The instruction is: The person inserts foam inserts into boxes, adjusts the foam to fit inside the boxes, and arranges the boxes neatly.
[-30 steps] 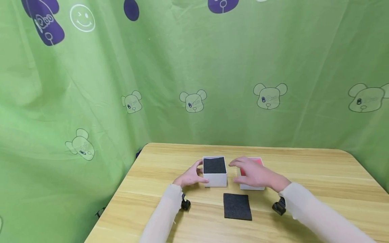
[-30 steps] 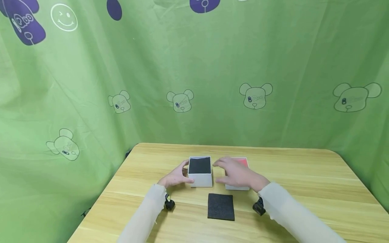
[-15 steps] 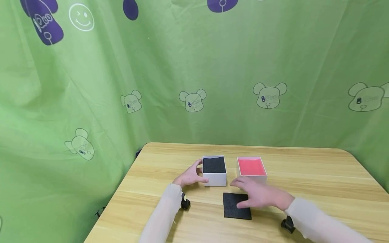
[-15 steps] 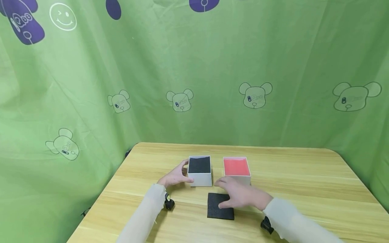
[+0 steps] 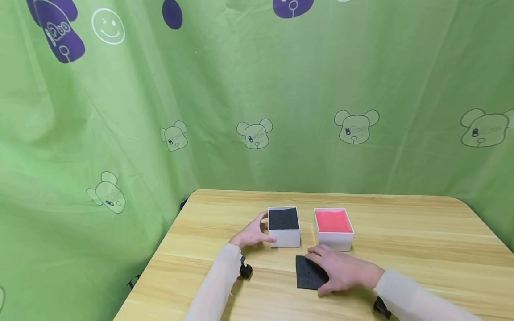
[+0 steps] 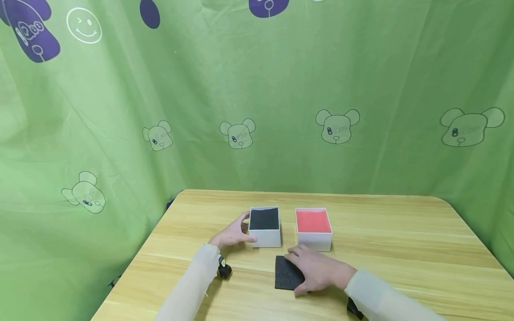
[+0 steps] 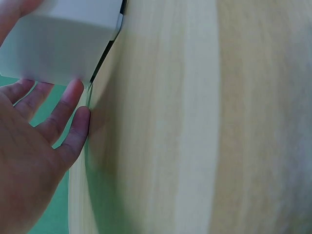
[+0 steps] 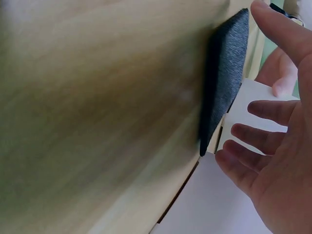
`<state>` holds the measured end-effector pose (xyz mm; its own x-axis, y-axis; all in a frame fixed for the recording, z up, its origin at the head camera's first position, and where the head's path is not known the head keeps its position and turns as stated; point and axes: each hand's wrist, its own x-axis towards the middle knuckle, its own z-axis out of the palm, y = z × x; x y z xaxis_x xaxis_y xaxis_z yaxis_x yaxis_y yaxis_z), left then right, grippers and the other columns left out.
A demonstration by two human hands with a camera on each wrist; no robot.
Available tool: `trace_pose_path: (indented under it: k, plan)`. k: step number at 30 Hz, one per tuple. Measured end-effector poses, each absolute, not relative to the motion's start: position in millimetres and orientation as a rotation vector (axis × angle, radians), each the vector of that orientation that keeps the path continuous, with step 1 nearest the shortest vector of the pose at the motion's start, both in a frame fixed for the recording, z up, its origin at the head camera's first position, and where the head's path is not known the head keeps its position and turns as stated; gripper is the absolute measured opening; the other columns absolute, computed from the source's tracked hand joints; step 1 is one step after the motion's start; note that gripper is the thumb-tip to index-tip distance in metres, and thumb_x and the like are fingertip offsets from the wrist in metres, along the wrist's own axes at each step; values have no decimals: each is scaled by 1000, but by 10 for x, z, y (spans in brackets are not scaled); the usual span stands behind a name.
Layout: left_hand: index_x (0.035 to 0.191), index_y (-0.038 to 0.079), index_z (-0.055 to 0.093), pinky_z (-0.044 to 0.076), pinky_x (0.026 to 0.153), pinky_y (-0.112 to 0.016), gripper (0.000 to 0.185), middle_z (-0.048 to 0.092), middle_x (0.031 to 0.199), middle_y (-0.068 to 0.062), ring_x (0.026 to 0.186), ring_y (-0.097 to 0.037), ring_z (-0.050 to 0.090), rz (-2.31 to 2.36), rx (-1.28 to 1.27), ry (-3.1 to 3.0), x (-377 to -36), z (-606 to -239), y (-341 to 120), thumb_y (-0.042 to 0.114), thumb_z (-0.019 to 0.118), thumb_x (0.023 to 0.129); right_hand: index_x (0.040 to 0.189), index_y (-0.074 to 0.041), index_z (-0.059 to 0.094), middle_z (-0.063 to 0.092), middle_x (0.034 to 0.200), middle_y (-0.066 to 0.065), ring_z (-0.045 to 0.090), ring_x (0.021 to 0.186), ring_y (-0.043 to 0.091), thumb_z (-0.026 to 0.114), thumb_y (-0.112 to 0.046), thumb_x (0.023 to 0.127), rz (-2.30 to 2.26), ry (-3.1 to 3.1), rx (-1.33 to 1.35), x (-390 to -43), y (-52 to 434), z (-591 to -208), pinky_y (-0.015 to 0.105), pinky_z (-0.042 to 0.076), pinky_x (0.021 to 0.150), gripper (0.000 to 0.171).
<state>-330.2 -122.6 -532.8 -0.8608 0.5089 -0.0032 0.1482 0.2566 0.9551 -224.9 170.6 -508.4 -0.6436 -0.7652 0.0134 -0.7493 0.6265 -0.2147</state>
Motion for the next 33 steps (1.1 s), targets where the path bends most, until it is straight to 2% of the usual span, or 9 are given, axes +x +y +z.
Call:
trace_pose_path:
  k: [13,25,30,33]
  plan:
    - [148,2,20,49,87,-32,94,34,144,-18,113,-27,52,1643,616,2188,-3151,-5084,-1222,-1,77,74,134,-3,48,45,134,15,43,119,28,72,-59,71,-253,2760,-1325,-2252,1692,-5146,44,42,96,88]
    - [148,3,20,49,87,-32,93,32,145,-18,114,-28,52,1644,619,2176,-3146,-5083,-1230,-1,77,74,135,-3,48,48,130,8,45,115,22,70,-58,74,-266,2744,-1248,-2271,1690,-5152,41,43,95,85]
    - [147,3,21,48,88,-33,93,33,144,-18,115,-31,51,1651,619,2172,-3193,-5128,-1233,-2,77,73,134,-3,48,49,128,6,45,113,21,72,-56,73,-270,2751,-1253,-2273,1684,-5145,41,43,95,85]
    - [148,7,21,48,88,-32,94,34,145,-15,114,-28,52,1650,613,2189,-3250,-5225,-1237,-1,77,73,134,-3,48,50,127,6,45,113,22,74,-55,71,-276,2754,-1260,-2269,1684,-5132,42,44,94,86]
